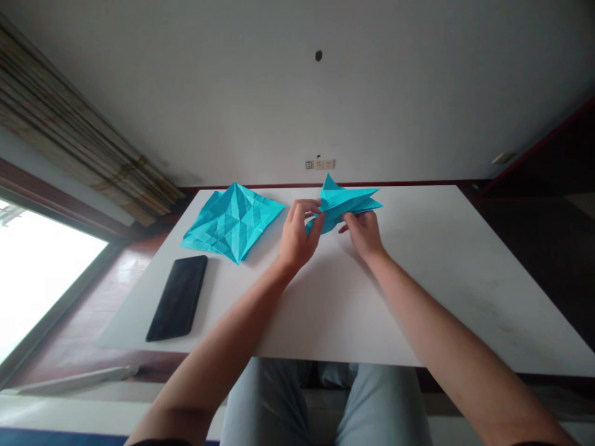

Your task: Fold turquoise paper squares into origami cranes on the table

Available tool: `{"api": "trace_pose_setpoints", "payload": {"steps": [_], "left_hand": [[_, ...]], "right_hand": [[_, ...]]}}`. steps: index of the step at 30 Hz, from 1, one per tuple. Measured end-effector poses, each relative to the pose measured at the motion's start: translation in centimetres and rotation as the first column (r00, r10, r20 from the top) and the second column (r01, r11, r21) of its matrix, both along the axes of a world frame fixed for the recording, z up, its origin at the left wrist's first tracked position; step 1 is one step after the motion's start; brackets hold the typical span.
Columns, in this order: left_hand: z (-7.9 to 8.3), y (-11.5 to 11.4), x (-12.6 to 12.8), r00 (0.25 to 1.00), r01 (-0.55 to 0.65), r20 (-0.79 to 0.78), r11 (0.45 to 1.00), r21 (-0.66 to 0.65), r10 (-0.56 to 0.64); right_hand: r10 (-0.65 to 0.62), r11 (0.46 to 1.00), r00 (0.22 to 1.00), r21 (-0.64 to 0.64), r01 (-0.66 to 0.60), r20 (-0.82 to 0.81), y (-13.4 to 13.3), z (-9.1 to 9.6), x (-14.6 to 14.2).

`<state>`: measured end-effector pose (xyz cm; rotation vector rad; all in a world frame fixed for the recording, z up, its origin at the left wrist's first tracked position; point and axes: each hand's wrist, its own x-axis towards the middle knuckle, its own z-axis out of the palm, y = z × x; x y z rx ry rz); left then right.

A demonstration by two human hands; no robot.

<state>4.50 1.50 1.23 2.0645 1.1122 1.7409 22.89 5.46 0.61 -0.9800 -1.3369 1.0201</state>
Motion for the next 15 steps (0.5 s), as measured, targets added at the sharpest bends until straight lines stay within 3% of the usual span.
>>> {"api": "trace_pose_setpoints", "payload": {"steps": [5, 9, 15], "left_hand": [[0.0, 0.1, -0.1, 0.998, -0.003, -0.059, 0.995, 0.098, 0.009], [-0.5, 0.4, -0.1, 0.995, -0.041, -0.084, 0.990, 0.138, 0.052], [-1.6, 1.1, -0.4, 0.988, -0.145, -0.053, 0.989, 0.017, 0.146]], "right_hand": [[0.085, 0.992, 0.986, -0.085, -0.098, -0.143, 0.4, -0.2, -0.3], [0.147, 0.986, 0.962, -0.041, -0.160, -0.229, 0.7, -0.8, -0.6], [0.167, 0.986, 0.968, 0.007, -0.168, -0.186, 0.8, -1.3, -0.5]]}}
